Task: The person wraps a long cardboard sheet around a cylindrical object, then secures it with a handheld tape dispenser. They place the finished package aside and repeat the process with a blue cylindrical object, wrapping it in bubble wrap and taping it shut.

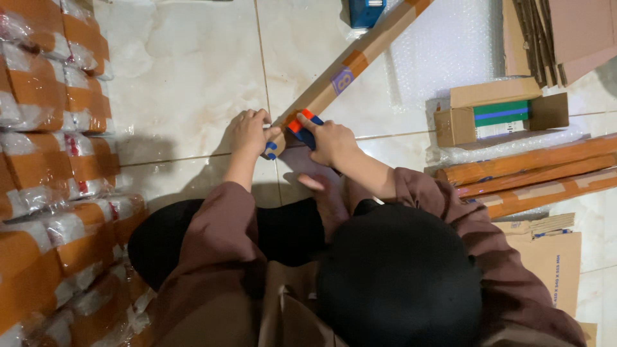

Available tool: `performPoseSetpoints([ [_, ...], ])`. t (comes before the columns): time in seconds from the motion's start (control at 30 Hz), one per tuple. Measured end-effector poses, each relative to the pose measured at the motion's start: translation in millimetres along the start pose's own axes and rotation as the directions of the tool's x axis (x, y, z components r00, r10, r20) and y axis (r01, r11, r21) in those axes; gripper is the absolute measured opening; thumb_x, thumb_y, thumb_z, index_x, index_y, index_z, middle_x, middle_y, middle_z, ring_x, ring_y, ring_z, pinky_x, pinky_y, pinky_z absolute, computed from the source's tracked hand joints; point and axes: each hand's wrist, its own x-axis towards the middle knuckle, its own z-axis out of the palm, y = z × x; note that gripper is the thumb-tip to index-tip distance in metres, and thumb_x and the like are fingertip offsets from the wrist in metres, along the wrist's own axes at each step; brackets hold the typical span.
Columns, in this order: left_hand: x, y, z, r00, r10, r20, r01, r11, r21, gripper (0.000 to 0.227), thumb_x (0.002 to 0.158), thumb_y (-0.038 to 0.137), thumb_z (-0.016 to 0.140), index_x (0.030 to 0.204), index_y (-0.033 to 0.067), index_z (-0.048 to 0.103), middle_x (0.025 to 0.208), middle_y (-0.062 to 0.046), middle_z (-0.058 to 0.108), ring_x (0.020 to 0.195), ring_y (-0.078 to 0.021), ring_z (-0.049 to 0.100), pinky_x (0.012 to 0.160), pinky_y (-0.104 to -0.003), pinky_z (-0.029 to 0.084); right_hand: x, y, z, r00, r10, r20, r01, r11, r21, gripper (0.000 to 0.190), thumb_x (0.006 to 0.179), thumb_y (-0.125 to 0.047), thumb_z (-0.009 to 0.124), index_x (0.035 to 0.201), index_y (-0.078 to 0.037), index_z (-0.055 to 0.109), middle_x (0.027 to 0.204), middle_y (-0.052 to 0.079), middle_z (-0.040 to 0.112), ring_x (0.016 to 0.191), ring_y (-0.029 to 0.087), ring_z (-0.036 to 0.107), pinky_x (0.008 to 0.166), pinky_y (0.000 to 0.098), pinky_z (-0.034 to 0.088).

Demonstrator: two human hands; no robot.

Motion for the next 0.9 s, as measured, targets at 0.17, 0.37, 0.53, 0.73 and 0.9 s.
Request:
performPoseSetpoints([
  [0.17,-34,40,38,0.96,0.053,-0.277,-0.028,0.995,0.092,0.03,0.084,0.019,0.062,0.111,0.0124,0.051,0.101,-0.008,0.051,0.092,-0.0271,0.056,0.077,-0.038,0.047,11,-5,0,1.0,0.018,-0.002,-0.018,1.0,-0.02,0.078,0.073,-0.03,0.064,0.145,-0.034,0.032,0.105,0.02,0.062,0.097,0.041,0.064,0.08,0.0497,0.053],
  [0.37,-20,25,67,0.902,0.209,-0.378,0.048,0.822,0.567,0.04,0.078,0.013,0.062,0.115,0.0074,0.046,0.104,-0.009,0.046,0.09,-0.0231,0.046,0.075,-0.031,0.039,23,-6,5,1.0,0.002,-0.013,-0.003,1.0,-0.013,0.08,0.072,-0.033,0.063,0.145,-0.036,0.031,0.107,0.019,0.062,0.098,0.041,0.064,0.082,0.0502,0.053],
  [0.53,-5,17,58,0.88,0.205,-0.428,0.056,0.85,0.523,0.031,0.079,0.017,0.06,0.106,0.0083,0.045,0.092,-0.008,0.047,0.084,-0.0249,0.051,0.068,-0.031,0.044,6,-3,0,0.999,0.035,0.021,-0.034,0.999,-0.027,0.079,0.072,-0.032,0.065,0.144,-0.034,0.034,0.105,0.019,0.063,0.099,0.04,0.064,0.081,0.0492,0.053],
  [0.73,-13,21,46,0.998,0.052,-0.021,-0.052,0.999,0.001,0.064,0.069,0.014,0.078,0.114,0.0024,0.035,0.112,-0.026,0.051,0.108,-0.0428,0.05,0.095,-0.046,0.04,6,3,9,0.998,0.056,-0.006,-0.057,0.997,-0.049,0.076,0.069,-0.027,0.063,0.141,-0.037,0.04,0.1,0.017,0.065,0.094,0.038,0.066,0.076,0.0481,0.054],
  [0.9,0,15,39,0.998,-0.033,0.045,0.027,0.992,0.123,0.057,0.074,0.032,0.075,0.114,0.0106,0.041,0.113,-0.012,0.039,0.11,-0.0302,0.036,0.088,-0.044,0.028,7,-8,-6,0.999,0.041,0.01,-0.041,0.999,0.0,0.072,0.07,-0.024,0.061,0.14,-0.031,0.043,0.103,0.021,0.064,0.096,0.041,0.064,0.078,0.0512,0.053],
])
